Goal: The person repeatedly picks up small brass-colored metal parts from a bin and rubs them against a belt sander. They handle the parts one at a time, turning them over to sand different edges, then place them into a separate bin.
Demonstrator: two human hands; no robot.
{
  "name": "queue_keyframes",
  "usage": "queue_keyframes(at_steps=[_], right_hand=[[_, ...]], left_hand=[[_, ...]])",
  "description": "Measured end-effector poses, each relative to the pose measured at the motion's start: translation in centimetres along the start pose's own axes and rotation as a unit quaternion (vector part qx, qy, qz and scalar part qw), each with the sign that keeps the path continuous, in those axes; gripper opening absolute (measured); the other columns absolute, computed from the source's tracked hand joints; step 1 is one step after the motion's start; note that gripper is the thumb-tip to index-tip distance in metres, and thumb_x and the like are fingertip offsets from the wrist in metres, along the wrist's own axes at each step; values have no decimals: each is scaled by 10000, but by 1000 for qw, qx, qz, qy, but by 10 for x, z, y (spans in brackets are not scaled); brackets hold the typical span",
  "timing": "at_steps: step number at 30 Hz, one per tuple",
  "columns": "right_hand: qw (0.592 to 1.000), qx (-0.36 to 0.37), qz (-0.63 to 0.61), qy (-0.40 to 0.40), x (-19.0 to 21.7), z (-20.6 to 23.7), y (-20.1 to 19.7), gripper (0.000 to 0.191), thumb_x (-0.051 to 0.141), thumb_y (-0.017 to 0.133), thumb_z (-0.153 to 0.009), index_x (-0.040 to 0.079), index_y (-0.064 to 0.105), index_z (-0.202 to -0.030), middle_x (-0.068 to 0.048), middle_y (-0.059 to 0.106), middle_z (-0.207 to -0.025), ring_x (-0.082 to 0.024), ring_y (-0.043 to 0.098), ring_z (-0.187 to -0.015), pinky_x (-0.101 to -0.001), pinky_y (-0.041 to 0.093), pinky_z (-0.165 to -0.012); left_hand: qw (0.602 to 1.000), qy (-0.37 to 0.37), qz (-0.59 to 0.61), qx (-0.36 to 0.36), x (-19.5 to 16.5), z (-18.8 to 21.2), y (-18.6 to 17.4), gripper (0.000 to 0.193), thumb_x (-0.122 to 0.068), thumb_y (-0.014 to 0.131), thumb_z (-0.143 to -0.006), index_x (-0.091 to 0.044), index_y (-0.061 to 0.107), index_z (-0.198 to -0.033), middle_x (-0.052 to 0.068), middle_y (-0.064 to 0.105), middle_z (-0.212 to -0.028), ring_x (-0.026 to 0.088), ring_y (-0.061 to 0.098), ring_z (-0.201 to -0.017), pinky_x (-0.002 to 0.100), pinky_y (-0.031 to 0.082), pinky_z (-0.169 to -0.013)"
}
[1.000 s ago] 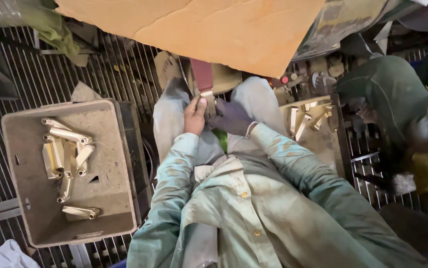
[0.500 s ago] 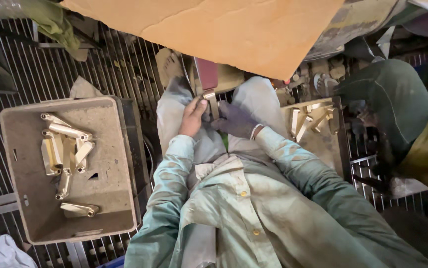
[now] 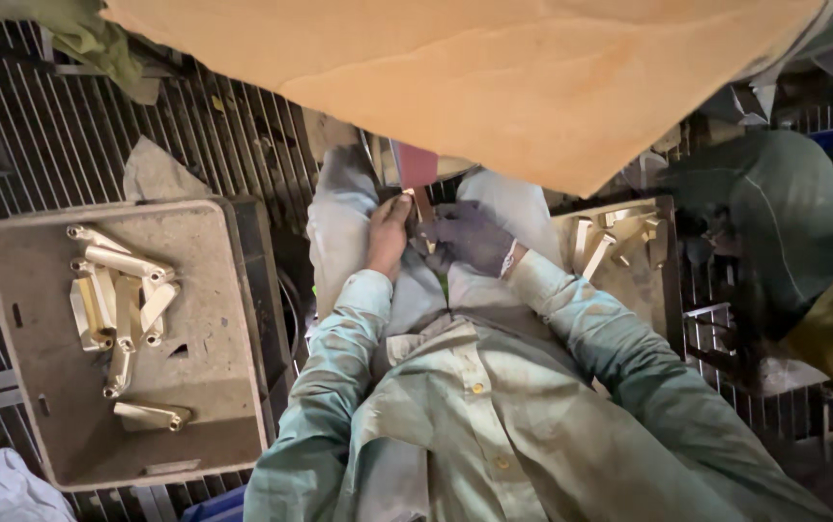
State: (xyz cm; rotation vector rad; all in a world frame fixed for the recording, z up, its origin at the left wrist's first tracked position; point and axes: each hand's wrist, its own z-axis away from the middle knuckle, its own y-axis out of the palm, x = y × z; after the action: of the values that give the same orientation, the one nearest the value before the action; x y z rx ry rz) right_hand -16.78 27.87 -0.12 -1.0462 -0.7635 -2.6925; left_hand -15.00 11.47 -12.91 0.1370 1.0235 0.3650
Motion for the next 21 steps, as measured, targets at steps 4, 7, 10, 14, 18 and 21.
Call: queue_keyframes(at_steps=[4,7,10,14,18,21], right_hand=[[999,-13,19,33,3,-25,-14,297,279,667,-922,3,688,-1032,-39,710,-825,-134,636,-667,-280,525,-604],[999,-36,26,23,2,-47,-20,250,264,696,-941,30,683,-1031,-18,626,-785,-118,575,-649,-283,458,-565],[999,-44,2,31,-1,-62,-24,214,246,687,-925,55,687,-1020,3,628,-789,-93,557,-641,-267,447,-561],[983,-30,172,-52,-4,-49,-22,208,259,643,-939,83,708,-1029,15,656,-868,-91,601,-706,-260,494,-609],[972,-4,227,-58,-4,-7,-9,203,234,651,-927,56,723,-992,-45,689,-853,-148,644,-721,-304,519,-623],[912,-45,400,-81,1,20,3,262,284,736,-918,26,696,-943,-92,699,-815,-182,644,-728,-354,509,-648]], left_hand=[[996,-50,72,-19,-4,-21,7,247,-227,621,-1019,-21,737,-1090,20,700,-927,137,608,-783,299,501,-681],[988,-71,132,-33,-9,-35,15,206,-184,624,-1005,-3,712,-1051,70,724,-918,176,649,-771,322,522,-673],[986,-33,163,-26,-15,-43,21,244,-173,577,-975,-8,736,-1059,76,738,-934,173,683,-800,312,543,-700],[986,-31,160,-21,-15,-34,22,216,-148,603,-962,-13,738,-1063,77,741,-952,181,682,-813,332,542,-705],[995,-14,91,-47,-4,-8,19,241,-204,645,-1004,-20,732,-1134,46,736,-1018,147,650,-895,310,516,-800],[996,68,-29,-43,2,12,16,315,-254,651,-1016,-14,717,-1209,26,736,-1073,121,636,-965,294,514,-890]])
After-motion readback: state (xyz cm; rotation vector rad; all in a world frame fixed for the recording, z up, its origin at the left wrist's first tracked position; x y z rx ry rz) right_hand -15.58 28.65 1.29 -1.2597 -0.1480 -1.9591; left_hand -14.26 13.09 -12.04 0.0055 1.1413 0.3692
